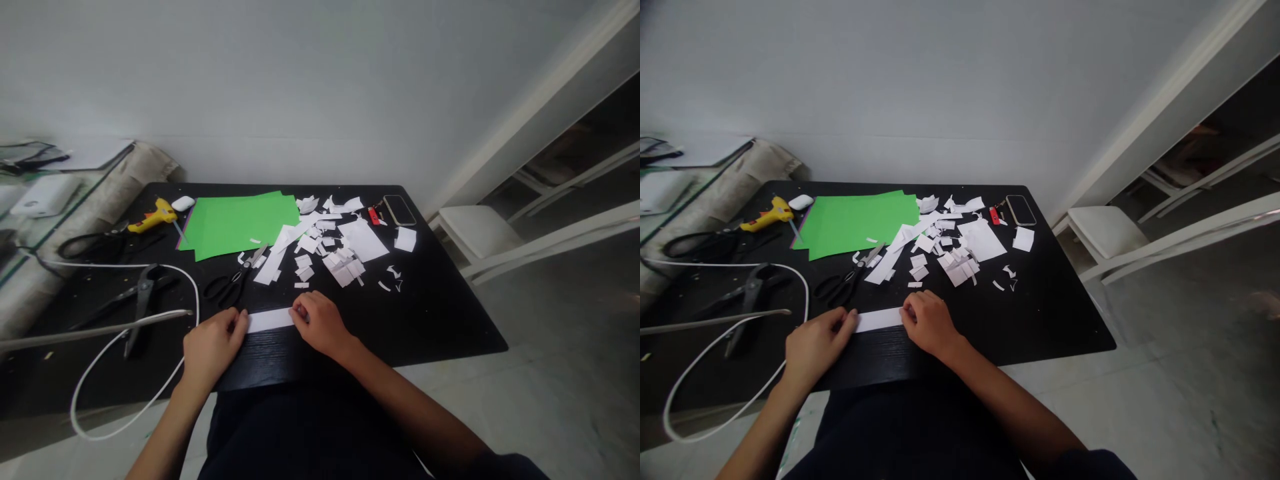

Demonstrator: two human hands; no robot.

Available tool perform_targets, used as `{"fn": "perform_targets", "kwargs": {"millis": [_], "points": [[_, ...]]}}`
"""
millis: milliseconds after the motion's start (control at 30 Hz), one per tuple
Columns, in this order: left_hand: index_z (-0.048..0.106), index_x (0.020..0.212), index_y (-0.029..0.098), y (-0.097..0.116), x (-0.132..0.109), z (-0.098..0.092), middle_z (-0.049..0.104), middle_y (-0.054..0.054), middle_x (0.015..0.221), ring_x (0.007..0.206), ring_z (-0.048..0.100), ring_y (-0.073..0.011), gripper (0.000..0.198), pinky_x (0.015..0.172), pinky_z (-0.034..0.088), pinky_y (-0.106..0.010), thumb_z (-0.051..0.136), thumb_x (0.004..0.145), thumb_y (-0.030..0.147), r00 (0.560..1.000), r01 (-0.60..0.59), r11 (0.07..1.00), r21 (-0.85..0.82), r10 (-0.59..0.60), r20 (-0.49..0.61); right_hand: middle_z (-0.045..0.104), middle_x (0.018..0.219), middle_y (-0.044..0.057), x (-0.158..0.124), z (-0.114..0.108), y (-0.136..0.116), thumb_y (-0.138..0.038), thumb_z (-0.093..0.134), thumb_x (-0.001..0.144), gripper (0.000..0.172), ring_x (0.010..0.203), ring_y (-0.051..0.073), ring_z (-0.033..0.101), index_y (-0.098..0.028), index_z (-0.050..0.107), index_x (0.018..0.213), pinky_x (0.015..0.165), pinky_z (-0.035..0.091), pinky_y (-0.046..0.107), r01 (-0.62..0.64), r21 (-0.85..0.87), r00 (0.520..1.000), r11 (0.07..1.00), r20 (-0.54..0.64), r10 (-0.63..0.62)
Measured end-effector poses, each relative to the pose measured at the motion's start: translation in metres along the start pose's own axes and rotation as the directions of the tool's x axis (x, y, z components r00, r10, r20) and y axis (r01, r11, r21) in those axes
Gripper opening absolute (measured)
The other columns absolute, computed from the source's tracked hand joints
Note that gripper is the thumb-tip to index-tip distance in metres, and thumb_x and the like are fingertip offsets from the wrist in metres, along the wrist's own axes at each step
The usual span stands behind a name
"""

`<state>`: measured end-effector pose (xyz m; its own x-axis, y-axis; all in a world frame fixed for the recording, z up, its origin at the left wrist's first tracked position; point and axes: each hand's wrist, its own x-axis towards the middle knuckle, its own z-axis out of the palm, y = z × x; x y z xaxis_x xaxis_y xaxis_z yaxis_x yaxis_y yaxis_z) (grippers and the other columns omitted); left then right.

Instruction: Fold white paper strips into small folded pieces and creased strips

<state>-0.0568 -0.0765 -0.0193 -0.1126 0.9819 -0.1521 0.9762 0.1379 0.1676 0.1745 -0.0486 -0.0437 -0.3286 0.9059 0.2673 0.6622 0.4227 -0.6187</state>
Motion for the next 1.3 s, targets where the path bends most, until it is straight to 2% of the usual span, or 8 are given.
{"fn": "perform_targets", "kwargs": {"millis": [200,300,367,467,567,700,1067,1300], "points": [[0.06,0.073,0.022,-0.003,0.0,0.003,0.072,-0.004,0.077,0.076,0.068,-0.0225,0.041,0.061,0.031,-0.028,0.045,0.101,0.048,0.999,-0.001,0.998,-0.059,-0.001,-0.034,0.064,0.074,0.0,0.0,0.001,0.0,-0.014,0.067,0.091,0.014,0.073,0.018,0.057,-0.021,0.06,0.082,0.071,0.044,0.03,-0.002,-0.013,1.0,1.0,0.001,0.002],[0.061,0.073,0.022,0.0,-0.004,0.006,0.068,-0.003,0.073,0.071,0.065,-0.0208,0.039,0.064,0.038,-0.029,0.05,0.1,0.047,0.991,-0.071,0.981,-0.181,0.048,-0.127,0.066,0.076,0.002,-0.001,0.002,-0.001,-0.014,0.067,0.092,0.011,0.075,0.019,0.059,-0.021,0.062,0.084,0.073,0.045,0.031,-0.002,-0.032,1.0,0.999,-0.004,0.002],[0.067,0.082,0.021,0.006,-0.008,0.01,0.071,-0.006,0.082,0.081,0.066,-0.0236,0.033,0.075,0.045,-0.032,0.053,0.1,0.044,0.953,-0.213,0.953,-0.215,0.155,-0.26,0.068,0.08,0.005,-0.004,0.002,-0.003,-0.014,0.064,0.095,0.011,0.08,0.021,0.06,-0.02,0.065,0.086,0.075,0.047,0.033,0.029,-0.054,0.999,0.998,-0.018,-0.03],[0.071,0.114,0.019,0.018,-0.017,0.021,0.074,-0.012,0.115,0.111,0.065,-0.0293,0.026,0.097,0.047,-0.04,0.053,0.102,0.033,0.857,-0.438,0.876,-0.204,0.338,-0.389,0.071,0.088,0.008,-0.01,0.003,-0.007,-0.013,0.057,0.099,0.016,0.089,0.024,0.063,-0.019,0.069,0.091,0.082,0.052,0.036,0.111,-0.059,0.988,0.992,-0.097,-0.116],[0.066,0.129,0.019,0.026,-0.024,0.034,0.07,-0.013,0.131,0.121,0.064,-0.0294,0.031,0.102,0.048,-0.044,0.05,0.103,0.022,0.794,-0.554,0.813,-0.182,0.449,-0.409,0.074,0.104,0.01,-0.018,0.005,-0.008,-0.009,0.054,0.098,0.021,0.102,0.024,0.066,-0.019,0.072,0.105,0.094,0.055,0.04,0.196,-0.031,0.968,0.98,-0.157,-0.198],[0.061,0.137,0.018,0.024,-0.026,0.045,0.068,-0.014,0.136,0.124,0.064,-0.0309,0.038,0.102,0.051,-0.048,0.047,0.102,0.014,0.739,-0.617,0.78,-0.109,0.525,-0.423,0.075,0.123,0.011,-0.026,0.009,-0.005,-0.005,0.054,0.095,0.031,0.12,0.027,0.066,-0.016,0.071,0.119,0.105,0.054,0.044,0.264,-0.065,0.957,0.962,-0.104,-0.27],[0.062,0.139,0.015,0.03,-0.025,0.04,0.071,-0.015,0.129,0.114,0.066,-0.0334,0.042,0.09,0.053,-0.048,0.05,0.099,0.013,0.751,-0.577,0.817,0.018,0.538,-0.383,0.072,0.134,0.01,-0.035,0.003,-0.005,-0.01,0.053,0.098,0.036,0.129,0.026,0.065,-0.014,0.069,0.13,0.111,0.054,0.044,0.221,-0.083,0.974,0.972,-0.026,-0.224],[0.062,0.14,0.018,0.031,-0.025,0.041,0.071,-0.015,0.129,0.114,0.066,-0.0336,0.045,0.091,0.052,-0.048,0.052,0.097,0.011,0.743,-0.583,0.812,0.003,0.535,-0.401,0.071,0.138,0.009,-0.047,-0.02,0.007,-0.014,0.055,0.1,0.034,0.131,0.027,0.065,-0.018,0.069,0.131,0.11,0.054,0.047,0.127,-0.109,0.991,0.986,-0.027,-0.131]]}}
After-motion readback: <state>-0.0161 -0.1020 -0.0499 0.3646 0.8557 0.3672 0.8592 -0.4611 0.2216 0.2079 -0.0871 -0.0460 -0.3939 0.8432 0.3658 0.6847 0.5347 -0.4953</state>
